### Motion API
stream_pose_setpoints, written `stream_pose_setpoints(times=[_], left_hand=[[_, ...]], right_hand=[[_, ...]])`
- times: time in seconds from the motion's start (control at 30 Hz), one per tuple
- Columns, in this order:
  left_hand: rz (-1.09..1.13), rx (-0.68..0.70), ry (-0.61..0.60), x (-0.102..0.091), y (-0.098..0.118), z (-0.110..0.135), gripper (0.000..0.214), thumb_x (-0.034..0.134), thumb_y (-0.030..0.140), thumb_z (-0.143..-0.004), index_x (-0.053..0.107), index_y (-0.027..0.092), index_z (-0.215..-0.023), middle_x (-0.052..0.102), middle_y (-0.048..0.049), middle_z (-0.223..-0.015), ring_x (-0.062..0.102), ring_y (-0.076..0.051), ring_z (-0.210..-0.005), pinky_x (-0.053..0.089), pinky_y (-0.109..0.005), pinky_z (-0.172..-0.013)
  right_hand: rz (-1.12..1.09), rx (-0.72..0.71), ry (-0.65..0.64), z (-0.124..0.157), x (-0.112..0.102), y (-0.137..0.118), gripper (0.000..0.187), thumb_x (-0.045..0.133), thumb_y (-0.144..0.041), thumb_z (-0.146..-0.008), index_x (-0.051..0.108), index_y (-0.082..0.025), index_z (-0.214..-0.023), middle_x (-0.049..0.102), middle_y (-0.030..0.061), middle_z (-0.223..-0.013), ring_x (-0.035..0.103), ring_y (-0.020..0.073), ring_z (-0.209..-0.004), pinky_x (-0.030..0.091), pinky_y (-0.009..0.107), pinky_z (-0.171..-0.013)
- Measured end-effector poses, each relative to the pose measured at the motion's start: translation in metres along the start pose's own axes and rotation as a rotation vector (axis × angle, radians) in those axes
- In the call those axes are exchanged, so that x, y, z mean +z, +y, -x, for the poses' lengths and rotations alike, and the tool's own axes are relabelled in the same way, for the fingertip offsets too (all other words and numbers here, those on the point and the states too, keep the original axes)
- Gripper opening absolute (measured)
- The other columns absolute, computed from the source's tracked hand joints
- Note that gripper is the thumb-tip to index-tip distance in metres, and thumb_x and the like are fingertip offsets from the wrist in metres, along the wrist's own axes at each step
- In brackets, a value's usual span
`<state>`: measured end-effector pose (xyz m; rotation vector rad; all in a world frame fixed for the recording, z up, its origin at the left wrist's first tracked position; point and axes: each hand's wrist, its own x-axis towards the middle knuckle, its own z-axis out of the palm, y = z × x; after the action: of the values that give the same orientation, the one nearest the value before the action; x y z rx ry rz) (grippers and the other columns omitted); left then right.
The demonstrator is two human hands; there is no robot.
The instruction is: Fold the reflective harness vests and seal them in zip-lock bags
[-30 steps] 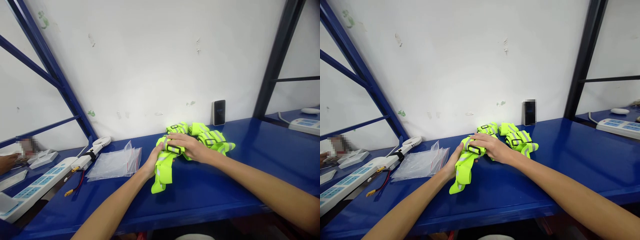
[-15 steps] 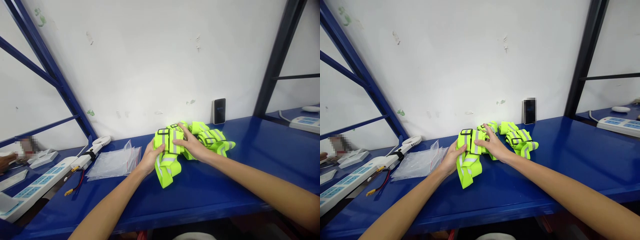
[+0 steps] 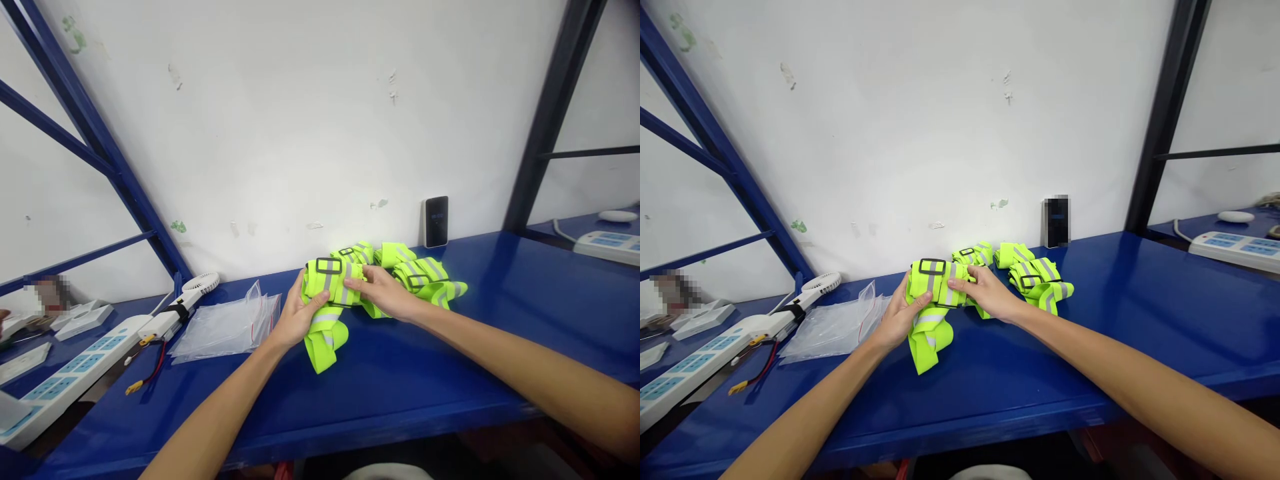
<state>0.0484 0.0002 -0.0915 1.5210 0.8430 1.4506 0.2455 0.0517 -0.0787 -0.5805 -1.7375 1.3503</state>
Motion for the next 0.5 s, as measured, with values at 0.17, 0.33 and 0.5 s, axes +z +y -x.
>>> stream_pose_setpoints(times=[0.17,0.33,0.5], left_hand=[[-0.043,0.033,0.016,0.002,-0.003,-0.001,0.055,0.071,0.032,-0.082,0.049,0.022,-0.131,0.062,-0.0090,-0.130,0.059,-0.026,-0.118,0.049,-0.034,-0.096],[-0.061,0.024,-0.002,0.005,-0.004,0.001,0.053,0.071,0.032,-0.082,0.050,0.021,-0.128,0.064,-0.0097,-0.126,0.061,-0.025,-0.114,0.050,-0.032,-0.093],[-0.041,-0.009,-0.069,0.009,-0.003,0.005,0.051,0.068,0.033,-0.085,0.047,0.021,-0.130,0.065,-0.0100,-0.121,0.062,-0.026,-0.112,0.051,-0.033,-0.090]], right_hand=[[0.033,0.032,0.036,-0.002,-0.006,0.007,0.031,0.073,-0.047,-0.077,0.068,-0.017,-0.086,0.068,0.0021,-0.075,0.064,0.0192,-0.073,0.053,0.032,-0.068],[-0.062,0.005,-0.021,0.000,-0.003,0.000,0.031,0.073,-0.038,-0.078,0.070,-0.020,-0.103,0.073,0.0037,-0.097,0.067,0.0216,-0.093,0.053,0.035,-0.086],[-0.238,0.069,-0.075,0.002,0.002,-0.004,0.037,0.083,-0.031,-0.066,0.073,-0.017,-0.099,0.075,0.0066,-0.099,0.070,0.0228,-0.092,0.053,0.040,-0.091]])
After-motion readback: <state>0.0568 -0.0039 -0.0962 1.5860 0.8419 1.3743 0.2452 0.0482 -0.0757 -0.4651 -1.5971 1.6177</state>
